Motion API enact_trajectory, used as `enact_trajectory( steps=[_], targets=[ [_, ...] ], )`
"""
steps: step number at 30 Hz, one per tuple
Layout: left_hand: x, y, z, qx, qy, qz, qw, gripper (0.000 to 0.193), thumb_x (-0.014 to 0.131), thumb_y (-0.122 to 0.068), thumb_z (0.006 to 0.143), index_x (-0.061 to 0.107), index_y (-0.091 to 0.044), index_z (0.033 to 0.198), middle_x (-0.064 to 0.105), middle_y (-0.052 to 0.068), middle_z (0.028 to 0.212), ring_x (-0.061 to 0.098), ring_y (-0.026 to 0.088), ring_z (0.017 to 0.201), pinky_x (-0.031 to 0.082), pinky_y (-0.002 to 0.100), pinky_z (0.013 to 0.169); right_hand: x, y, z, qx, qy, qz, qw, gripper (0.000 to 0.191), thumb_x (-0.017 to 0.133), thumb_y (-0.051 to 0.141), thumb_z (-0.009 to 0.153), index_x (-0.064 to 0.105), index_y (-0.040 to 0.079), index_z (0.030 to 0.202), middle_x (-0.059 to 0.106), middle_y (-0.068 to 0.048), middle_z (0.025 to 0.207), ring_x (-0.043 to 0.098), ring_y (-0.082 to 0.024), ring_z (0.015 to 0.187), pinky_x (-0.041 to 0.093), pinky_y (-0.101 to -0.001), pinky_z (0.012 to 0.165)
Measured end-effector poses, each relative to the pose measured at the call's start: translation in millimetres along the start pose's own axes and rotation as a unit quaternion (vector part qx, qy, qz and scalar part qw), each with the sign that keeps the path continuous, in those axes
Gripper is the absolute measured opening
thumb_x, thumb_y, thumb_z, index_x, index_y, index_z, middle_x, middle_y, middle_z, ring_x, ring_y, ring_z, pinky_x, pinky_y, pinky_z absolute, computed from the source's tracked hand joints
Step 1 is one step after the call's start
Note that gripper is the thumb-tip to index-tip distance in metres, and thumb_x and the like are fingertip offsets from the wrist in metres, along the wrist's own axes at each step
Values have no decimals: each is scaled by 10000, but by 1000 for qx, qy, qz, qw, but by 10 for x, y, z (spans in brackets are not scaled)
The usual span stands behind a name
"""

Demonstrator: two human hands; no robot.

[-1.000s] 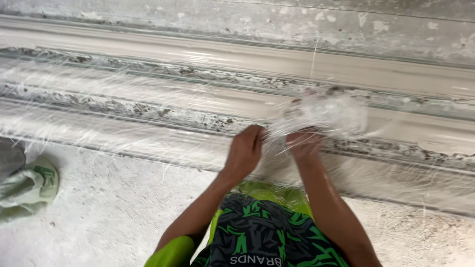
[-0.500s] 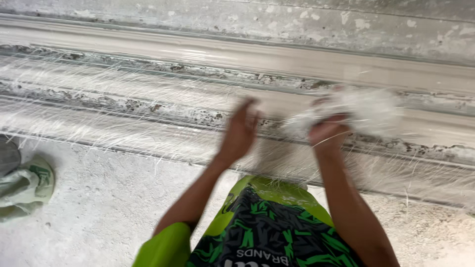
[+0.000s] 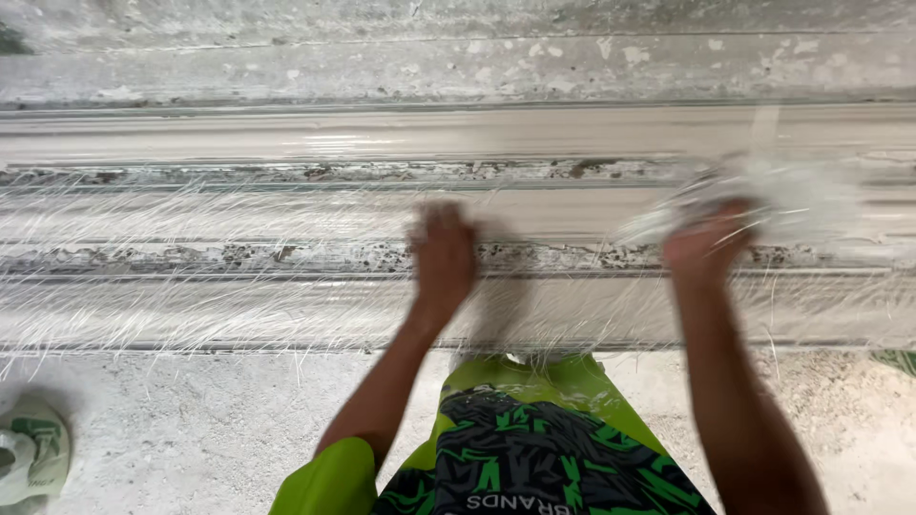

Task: The person dips handfuls of white fiberglass strands into a bucket of liquid, squeezes them out, and presses the wet strands along the grooves of long plaster cornice molds on a work table, repeating the process along the mold lengths.

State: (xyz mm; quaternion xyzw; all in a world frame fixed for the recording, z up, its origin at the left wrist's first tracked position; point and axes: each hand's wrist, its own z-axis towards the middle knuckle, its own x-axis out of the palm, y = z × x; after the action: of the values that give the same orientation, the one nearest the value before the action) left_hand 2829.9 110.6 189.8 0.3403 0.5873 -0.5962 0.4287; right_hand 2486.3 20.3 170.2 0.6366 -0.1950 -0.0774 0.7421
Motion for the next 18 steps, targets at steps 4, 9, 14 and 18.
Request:
enact_trajectory(
  steps=[4, 9, 14, 18],
  targets=[
    [147, -728, -234, -39, 233, -379, 895, 380, 468, -294, 1090, 680, 18, 1142, 745, 260, 1012, 718, 376, 898, 568, 515, 859, 347, -228, -674, -37, 126, -284, 950, 372, 440, 333, 1067, 578, 43, 1254, 679, -124, 1131, 674, -209, 979, 614, -340, 834],
    [352, -291, -44, 41, 92, -163, 982, 259, 483, -203, 1075, 682, -53, 1008, 749, 152, 919, 703, 256, 733, 561, 387, 627, -126, 345, 300, 36, -68, 83, 994, 477, 372, 417, 998, 587, 60, 1230, 703, -120, 1126, 725, -214, 953, 665, -325, 702],
    [222, -21, 155, -52, 133, 84, 986, 387, 387, -269, 1099, 666, 0, 1101, 700, 249, 1099, 638, 395, 1110, 467, 609, 984, -552, 329, 678, -56, -72, -170, 981, 436, 448, 424, 1148, 568, 12, 1227, 669, -116, 1040, 692, -177, 838, 663, -317, 695],
    [295, -756, -67, -28, 69, -311, 947, 474, 440, -302, 1091, 515, 56, 1392, 574, 322, 1350, 589, 437, 1215, 455, 531, 1035, -335, -203, -41, 34, 55, -83, 994, 423, 468, 411, 1141, 572, 18, 1260, 671, -116, 1064, 683, -194, 886, 643, -343, 752]
  ],
)
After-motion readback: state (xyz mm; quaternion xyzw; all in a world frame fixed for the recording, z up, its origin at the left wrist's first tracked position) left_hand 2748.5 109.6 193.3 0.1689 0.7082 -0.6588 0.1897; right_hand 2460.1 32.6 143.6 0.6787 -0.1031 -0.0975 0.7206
